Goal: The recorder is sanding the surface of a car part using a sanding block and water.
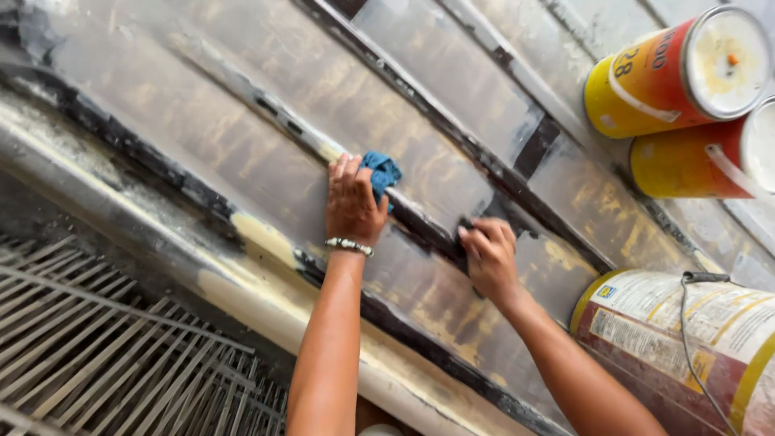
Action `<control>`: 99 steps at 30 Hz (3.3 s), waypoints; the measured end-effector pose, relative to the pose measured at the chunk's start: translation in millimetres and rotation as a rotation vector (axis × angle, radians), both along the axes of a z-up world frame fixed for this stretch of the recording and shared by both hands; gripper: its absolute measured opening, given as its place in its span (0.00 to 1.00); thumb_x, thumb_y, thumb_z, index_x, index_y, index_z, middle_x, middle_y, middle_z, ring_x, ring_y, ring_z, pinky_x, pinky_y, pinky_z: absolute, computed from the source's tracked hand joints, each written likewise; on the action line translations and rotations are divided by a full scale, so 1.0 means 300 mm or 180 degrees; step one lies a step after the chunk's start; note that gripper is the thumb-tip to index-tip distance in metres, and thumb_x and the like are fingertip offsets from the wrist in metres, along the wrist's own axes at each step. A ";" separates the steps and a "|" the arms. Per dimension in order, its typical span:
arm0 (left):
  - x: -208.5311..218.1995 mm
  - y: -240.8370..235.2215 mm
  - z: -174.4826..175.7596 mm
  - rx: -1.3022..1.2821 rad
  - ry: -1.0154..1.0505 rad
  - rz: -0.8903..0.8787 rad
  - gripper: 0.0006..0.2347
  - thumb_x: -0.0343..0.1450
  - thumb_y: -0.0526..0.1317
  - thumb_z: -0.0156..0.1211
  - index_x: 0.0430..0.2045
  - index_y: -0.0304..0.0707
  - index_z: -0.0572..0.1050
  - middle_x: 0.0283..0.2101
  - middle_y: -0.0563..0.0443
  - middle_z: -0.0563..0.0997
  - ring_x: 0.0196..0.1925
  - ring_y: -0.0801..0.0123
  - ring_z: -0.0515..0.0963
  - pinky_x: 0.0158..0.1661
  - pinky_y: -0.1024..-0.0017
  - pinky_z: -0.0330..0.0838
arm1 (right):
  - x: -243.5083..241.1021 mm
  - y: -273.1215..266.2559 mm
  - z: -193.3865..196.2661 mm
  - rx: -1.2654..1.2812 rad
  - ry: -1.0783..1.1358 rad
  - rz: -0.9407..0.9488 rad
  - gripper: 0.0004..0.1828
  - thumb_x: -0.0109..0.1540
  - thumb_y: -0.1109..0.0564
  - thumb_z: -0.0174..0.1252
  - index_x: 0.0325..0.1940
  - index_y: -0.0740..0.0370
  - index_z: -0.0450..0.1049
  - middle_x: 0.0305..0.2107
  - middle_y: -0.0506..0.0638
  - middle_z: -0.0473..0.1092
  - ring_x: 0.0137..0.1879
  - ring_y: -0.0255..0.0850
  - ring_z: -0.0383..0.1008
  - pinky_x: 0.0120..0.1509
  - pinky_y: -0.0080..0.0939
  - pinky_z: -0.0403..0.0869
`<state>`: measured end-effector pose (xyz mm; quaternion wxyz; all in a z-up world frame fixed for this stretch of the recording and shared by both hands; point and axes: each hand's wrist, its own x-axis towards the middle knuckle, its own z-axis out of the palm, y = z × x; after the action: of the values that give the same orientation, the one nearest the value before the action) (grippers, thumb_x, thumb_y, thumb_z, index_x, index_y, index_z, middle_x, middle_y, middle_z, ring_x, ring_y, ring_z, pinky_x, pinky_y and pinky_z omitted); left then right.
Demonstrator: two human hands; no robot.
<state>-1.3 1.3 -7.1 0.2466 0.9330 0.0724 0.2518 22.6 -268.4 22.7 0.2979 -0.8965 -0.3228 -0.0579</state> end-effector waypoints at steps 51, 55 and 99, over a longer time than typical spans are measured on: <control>0.021 0.347 0.011 -0.0115 0.0528 0.0921 0.28 0.74 0.50 0.54 0.68 0.34 0.60 0.74 0.33 0.59 0.77 0.44 0.57 0.74 0.47 0.47 | 0.439 1.221 0.018 0.0157 -0.0276 0.0723 0.07 0.65 0.56 0.60 0.47 0.51 0.77 0.49 0.48 0.72 0.60 0.51 0.70 0.64 0.50 0.62; 0.010 0.346 0.014 -0.0136 0.0501 0.0957 0.28 0.74 0.50 0.54 0.67 0.33 0.60 0.74 0.32 0.59 0.77 0.44 0.57 0.74 0.48 0.47 | 0.371 0.993 0.047 -0.0168 -0.0379 0.0942 0.14 0.64 0.58 0.58 0.54 0.50 0.78 0.51 0.49 0.72 0.62 0.50 0.70 0.66 0.51 0.61; 0.019 0.350 -0.007 -0.0124 0.0341 0.0733 0.19 0.68 0.46 0.63 0.48 0.36 0.69 0.69 0.38 0.67 0.74 0.45 0.62 0.73 0.49 0.52 | 0.330 0.767 -0.016 -0.0288 -0.0346 0.0932 0.16 0.62 0.55 0.60 0.55 0.49 0.79 0.55 0.48 0.73 0.63 0.48 0.71 0.67 0.51 0.62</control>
<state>4.3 106.3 -9.3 0.2300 0.9257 0.1970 0.2268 121.6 -38.3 18.0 0.2445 -0.8479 -0.4679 -0.0477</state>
